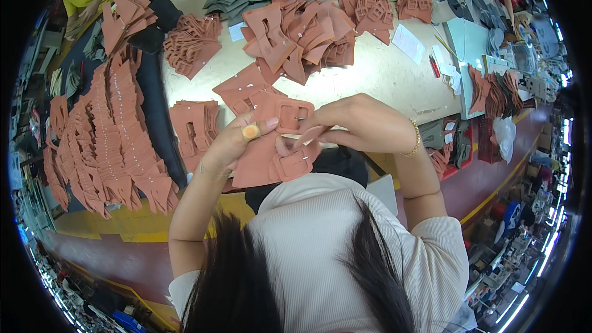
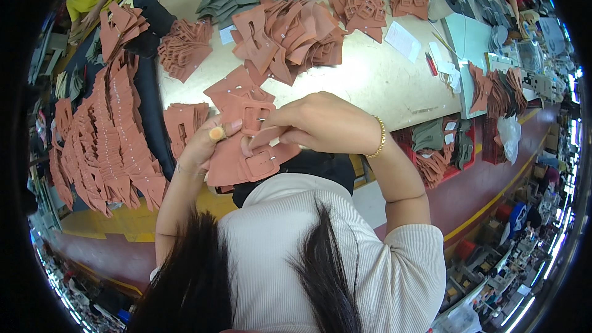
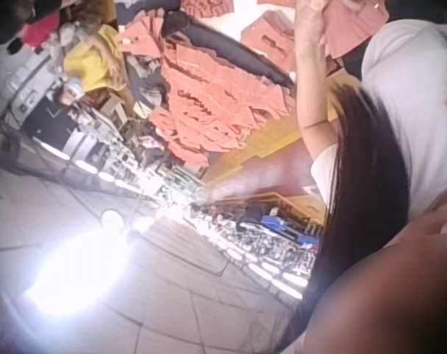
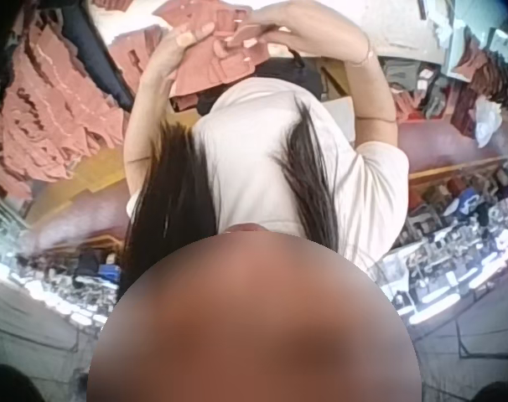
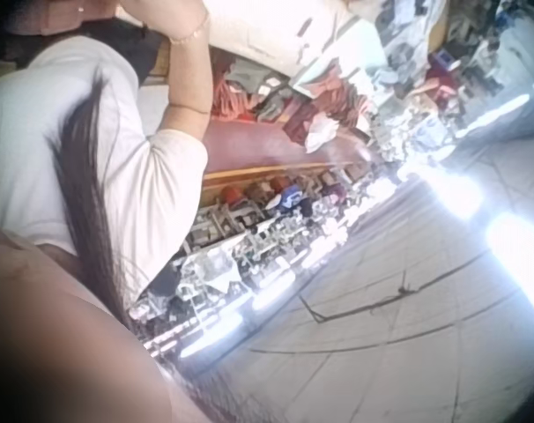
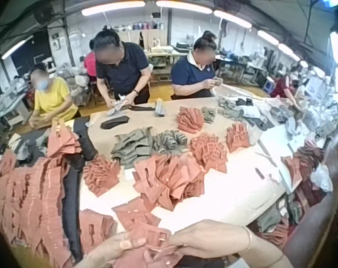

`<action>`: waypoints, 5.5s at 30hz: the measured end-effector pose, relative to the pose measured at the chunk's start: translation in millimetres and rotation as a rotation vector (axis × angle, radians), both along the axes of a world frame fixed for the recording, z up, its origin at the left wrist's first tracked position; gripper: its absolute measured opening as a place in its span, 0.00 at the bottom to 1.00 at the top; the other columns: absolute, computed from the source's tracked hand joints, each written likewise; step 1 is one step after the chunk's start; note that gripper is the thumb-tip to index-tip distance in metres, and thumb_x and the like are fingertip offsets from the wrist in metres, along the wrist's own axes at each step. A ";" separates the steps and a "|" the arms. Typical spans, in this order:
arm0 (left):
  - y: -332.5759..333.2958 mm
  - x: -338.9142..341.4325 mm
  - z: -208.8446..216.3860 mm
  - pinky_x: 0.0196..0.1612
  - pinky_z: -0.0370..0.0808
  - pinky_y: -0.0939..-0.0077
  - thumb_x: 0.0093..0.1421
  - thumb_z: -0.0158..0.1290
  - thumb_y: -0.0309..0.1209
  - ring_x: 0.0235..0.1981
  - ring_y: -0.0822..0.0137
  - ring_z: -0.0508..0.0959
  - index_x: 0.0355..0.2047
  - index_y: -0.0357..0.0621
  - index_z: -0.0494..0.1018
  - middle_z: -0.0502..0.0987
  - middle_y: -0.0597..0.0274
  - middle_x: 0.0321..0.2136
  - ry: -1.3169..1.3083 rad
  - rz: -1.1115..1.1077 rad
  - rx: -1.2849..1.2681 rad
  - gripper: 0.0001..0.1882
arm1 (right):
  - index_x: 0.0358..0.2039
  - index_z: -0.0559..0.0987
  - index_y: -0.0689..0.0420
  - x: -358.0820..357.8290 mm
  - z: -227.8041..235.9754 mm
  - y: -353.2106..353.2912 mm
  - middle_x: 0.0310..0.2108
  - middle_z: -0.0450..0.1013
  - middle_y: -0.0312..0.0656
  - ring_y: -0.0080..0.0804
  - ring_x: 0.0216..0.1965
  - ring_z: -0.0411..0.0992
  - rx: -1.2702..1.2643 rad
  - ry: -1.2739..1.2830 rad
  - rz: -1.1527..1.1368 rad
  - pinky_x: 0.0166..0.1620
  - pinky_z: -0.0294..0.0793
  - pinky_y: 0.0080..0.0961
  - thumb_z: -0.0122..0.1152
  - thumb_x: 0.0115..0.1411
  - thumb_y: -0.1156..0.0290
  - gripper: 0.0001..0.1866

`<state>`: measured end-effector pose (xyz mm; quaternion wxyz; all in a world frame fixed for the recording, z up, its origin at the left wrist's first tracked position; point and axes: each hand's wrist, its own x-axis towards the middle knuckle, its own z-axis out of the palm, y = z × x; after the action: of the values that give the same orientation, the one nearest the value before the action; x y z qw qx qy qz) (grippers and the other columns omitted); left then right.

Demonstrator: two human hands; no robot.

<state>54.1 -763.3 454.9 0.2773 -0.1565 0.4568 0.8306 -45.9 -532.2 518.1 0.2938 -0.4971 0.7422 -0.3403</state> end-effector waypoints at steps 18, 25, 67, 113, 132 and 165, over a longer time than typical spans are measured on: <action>-6.0 -1.8 35.5 0.49 0.77 0.65 0.59 0.53 0.38 0.44 0.60 0.78 0.57 0.31 0.58 0.72 0.46 0.48 0.083 -0.060 0.252 0.31 | 0.46 0.74 0.65 -3.6 -2.3 -5.6 0.30 0.73 0.38 0.20 0.26 0.76 -0.119 -0.754 -0.423 0.30 0.79 0.17 0.59 0.61 0.71 0.15; 0.1 -9.8 34.9 0.49 0.75 0.71 0.59 0.56 0.37 0.45 0.67 0.77 0.53 0.35 0.65 0.76 0.55 0.43 0.097 -0.266 -0.025 0.26 | 0.45 0.74 0.64 2.9 -12.4 -28.8 0.26 0.76 0.40 0.24 0.25 0.78 -0.078 -0.642 -0.182 0.30 0.77 0.19 0.52 0.65 0.72 0.12; 11.7 21.4 -12.5 0.20 0.64 0.79 0.57 0.58 0.34 0.13 0.75 0.66 0.46 0.40 0.67 0.73 0.60 0.27 0.172 0.237 0.411 0.19 | 0.39 0.76 0.63 -6.0 -36.5 -18.0 0.27 0.73 0.33 0.14 0.23 0.72 -0.120 -0.795 -0.279 0.25 0.74 0.11 0.60 0.59 0.75 0.08; 27.6 7.3 15.4 0.36 0.73 0.72 0.54 0.58 0.26 0.30 0.61 0.77 0.40 0.42 0.79 0.77 0.55 0.31 0.666 0.426 -0.987 0.12 | 0.35 0.72 0.66 46.7 -66.3 -29.4 0.42 0.75 0.49 0.24 0.39 0.74 -0.475 -0.598 -0.766 0.42 0.76 0.22 0.57 0.62 0.75 0.06; 38.8 14.0 26.9 0.26 0.73 0.74 0.48 0.59 0.23 0.29 0.62 0.77 0.41 0.36 0.76 0.76 0.56 0.33 1.084 0.447 -1.276 0.17 | 0.36 0.59 0.58 42.5 -79.6 -17.7 0.47 0.70 0.57 0.41 0.51 0.71 -0.852 -0.988 -0.522 0.53 0.74 0.44 0.52 0.63 0.76 0.10; 17.7 9.1 12.7 0.24 0.76 0.78 0.47 0.63 0.19 0.21 0.65 0.79 0.33 0.43 0.60 0.72 0.32 0.48 1.244 0.487 -0.837 0.21 | 0.34 0.73 0.61 55.1 -45.8 -29.1 0.33 0.77 0.40 0.23 0.36 0.77 -0.537 -0.634 -0.555 0.42 0.75 0.21 0.65 0.56 0.75 0.09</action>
<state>63.2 -745.6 467.6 -0.3012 0.1499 0.7558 0.5618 9.2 -561.3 472.3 0.2651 -0.2112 0.6067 -0.7190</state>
